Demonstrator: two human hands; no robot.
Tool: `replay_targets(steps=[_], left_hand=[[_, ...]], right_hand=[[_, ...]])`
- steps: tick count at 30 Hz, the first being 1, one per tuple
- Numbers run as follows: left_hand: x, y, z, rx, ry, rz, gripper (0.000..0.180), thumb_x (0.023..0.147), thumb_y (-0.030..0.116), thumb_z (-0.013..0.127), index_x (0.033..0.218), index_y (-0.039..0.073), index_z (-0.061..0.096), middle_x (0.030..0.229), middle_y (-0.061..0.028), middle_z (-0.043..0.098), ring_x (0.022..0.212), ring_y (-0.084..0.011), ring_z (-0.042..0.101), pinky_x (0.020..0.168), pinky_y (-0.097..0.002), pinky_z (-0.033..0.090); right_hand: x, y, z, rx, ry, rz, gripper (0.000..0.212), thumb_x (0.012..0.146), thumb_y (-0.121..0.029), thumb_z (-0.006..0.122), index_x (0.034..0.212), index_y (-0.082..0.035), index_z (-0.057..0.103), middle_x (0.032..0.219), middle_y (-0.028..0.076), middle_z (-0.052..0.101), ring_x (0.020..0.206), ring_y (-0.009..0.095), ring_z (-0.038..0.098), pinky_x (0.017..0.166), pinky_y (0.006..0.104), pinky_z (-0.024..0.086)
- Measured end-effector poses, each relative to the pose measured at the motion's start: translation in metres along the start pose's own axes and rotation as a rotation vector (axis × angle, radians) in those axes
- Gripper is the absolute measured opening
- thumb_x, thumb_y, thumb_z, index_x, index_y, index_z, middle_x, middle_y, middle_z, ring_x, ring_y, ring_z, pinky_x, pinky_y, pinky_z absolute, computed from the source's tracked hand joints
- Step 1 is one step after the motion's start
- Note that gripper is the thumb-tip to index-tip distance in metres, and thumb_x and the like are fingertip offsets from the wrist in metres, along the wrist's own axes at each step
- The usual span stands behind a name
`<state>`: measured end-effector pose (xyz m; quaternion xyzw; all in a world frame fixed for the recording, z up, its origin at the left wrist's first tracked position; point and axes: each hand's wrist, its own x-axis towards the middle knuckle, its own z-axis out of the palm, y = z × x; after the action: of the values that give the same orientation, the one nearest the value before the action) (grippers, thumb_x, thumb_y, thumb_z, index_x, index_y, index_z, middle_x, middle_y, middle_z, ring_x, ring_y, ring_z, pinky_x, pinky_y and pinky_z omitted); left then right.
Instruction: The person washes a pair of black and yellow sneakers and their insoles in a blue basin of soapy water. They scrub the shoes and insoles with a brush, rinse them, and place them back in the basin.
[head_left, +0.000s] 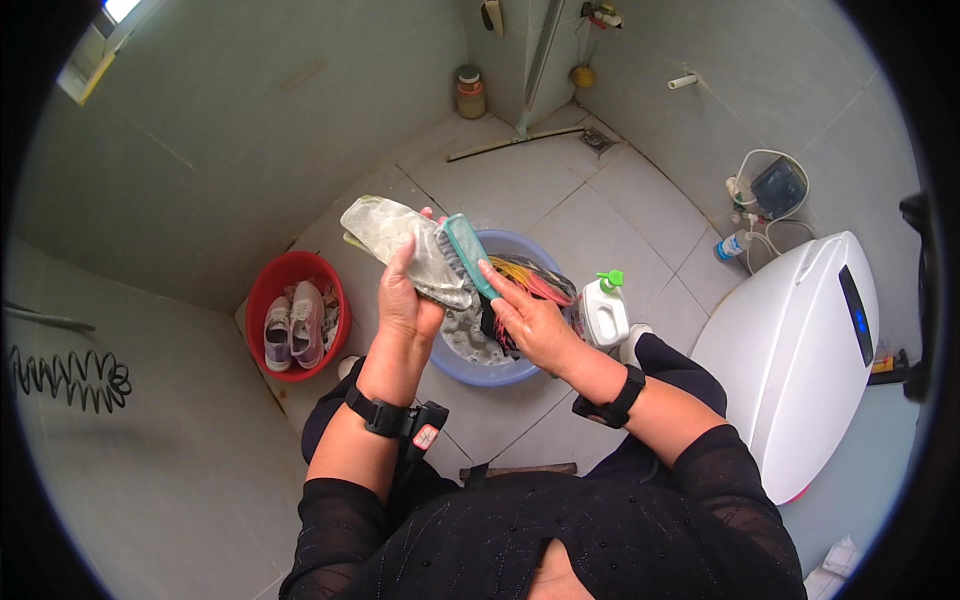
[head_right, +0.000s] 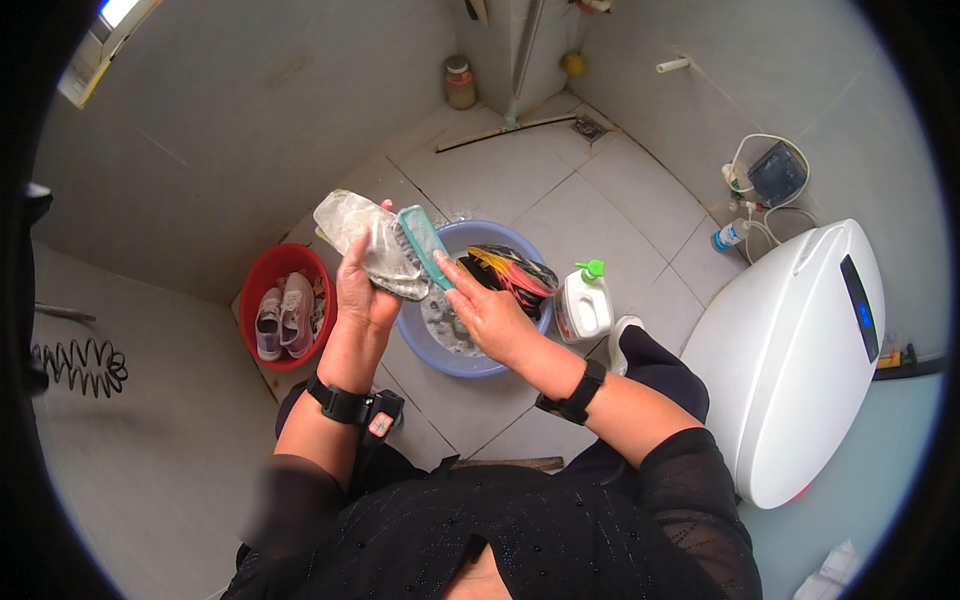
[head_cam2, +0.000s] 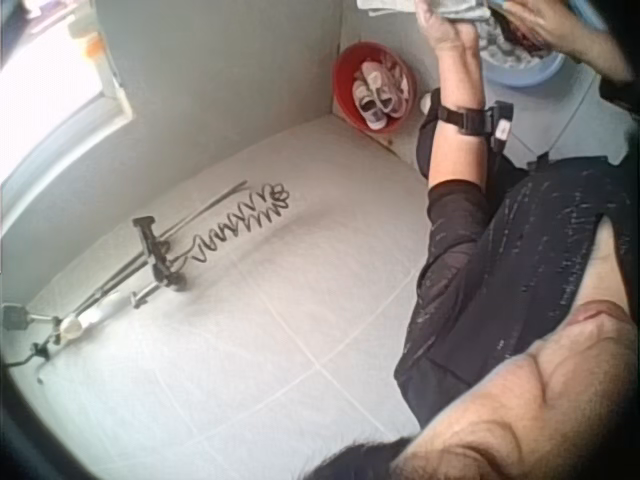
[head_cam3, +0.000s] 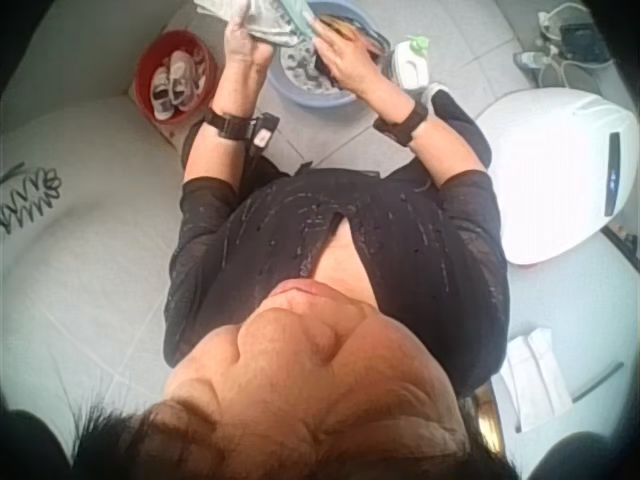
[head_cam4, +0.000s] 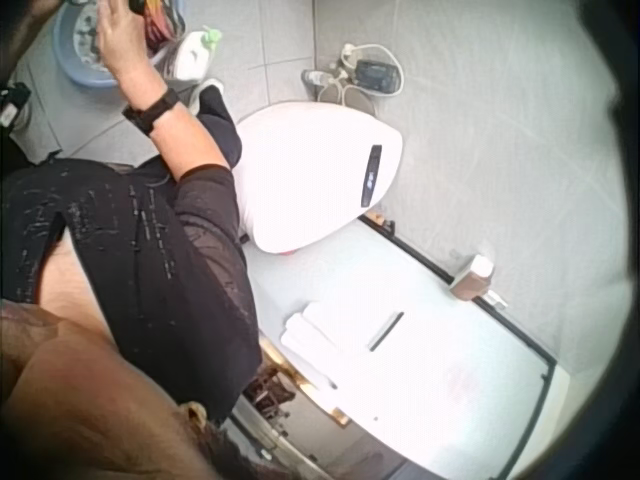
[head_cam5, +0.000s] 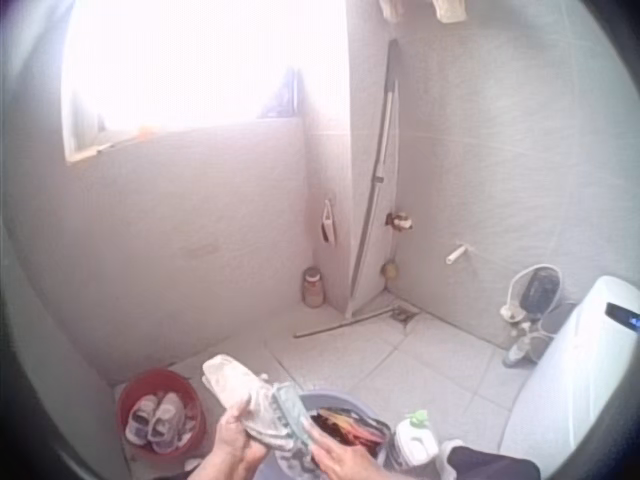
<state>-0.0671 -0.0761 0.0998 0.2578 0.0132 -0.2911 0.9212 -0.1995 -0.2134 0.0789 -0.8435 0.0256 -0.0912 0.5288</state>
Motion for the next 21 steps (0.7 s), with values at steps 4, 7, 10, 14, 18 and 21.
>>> replay_targets(steps=[4,7,10,14,18,21], left_hand=[[0.008,0.011,-0.009,0.023,0.045,0.087,0.045,0.092,0.015,0.051,0.134,0.001,0.041,0.130,-0.0124,0.052,0.122,-0.0333,0.050,0.103,-0.0511,0.042],[0.014,0.020,-0.014,-0.040,0.058,0.153,0.045,0.093,0.018,0.050,0.135,0.002,0.041,0.130,-0.0125,0.052,0.123,-0.0337,0.049,0.104,-0.0521,0.041],[0.011,0.008,-0.012,-0.030,-0.038,0.089,0.045,0.094,0.020,0.050,0.135,0.002,0.041,0.131,-0.0122,0.052,0.124,-0.0331,0.049,0.106,-0.0516,0.039],[0.005,-0.011,-0.006,-0.027,-0.041,-0.005,0.046,0.095,0.022,0.049,0.137,0.004,0.040,0.133,-0.0127,0.053,0.126,-0.0314,0.048,0.109,-0.0489,0.036],[0.015,0.004,-0.010,-0.019,0.042,0.126,0.047,0.096,0.021,0.047,0.138,0.003,0.038,0.135,-0.0129,0.050,0.128,-0.0340,0.045,0.108,-0.0504,0.036],[0.020,0.016,-0.017,-0.037,0.056,0.167,0.046,0.097,0.020,0.046,0.139,0.002,0.036,0.136,-0.0132,0.049,0.130,-0.0352,0.043,0.108,-0.0509,0.036]], right_hand=[[-0.021,-0.009,0.004,0.049,-0.076,0.082,0.051,0.099,-0.022,0.048,0.147,-0.022,0.034,0.088,0.019,0.064,0.066,0.033,0.061,0.069,0.0355,0.051],[-0.027,-0.020,0.008,0.021,0.003,-0.208,0.051,0.098,-0.022,0.049,0.147,-0.024,0.035,0.094,0.022,0.064,0.073,0.036,0.064,0.067,0.0387,0.050],[-0.013,-0.019,-0.004,-0.038,-0.145,0.196,0.050,0.098,-0.018,0.047,0.147,-0.020,0.035,0.122,0.019,0.058,0.099,0.035,0.063,0.087,0.0344,0.048],[0.005,-0.011,-0.014,-0.060,0.029,0.005,0.049,0.099,-0.016,0.047,0.147,-0.017,0.036,0.125,0.018,0.058,0.094,0.027,0.064,0.087,0.0304,0.047],[-0.011,-0.016,-0.007,0.037,-0.153,0.197,0.051,0.099,-0.018,0.047,0.148,-0.019,0.034,0.127,0.015,0.058,0.082,0.025,0.065,0.079,0.0299,0.049],[-0.025,-0.022,-0.001,0.059,-0.179,0.134,0.053,0.098,-0.018,0.048,0.148,-0.020,0.032,0.125,0.013,0.059,0.076,0.022,0.064,0.077,0.0303,0.050]])
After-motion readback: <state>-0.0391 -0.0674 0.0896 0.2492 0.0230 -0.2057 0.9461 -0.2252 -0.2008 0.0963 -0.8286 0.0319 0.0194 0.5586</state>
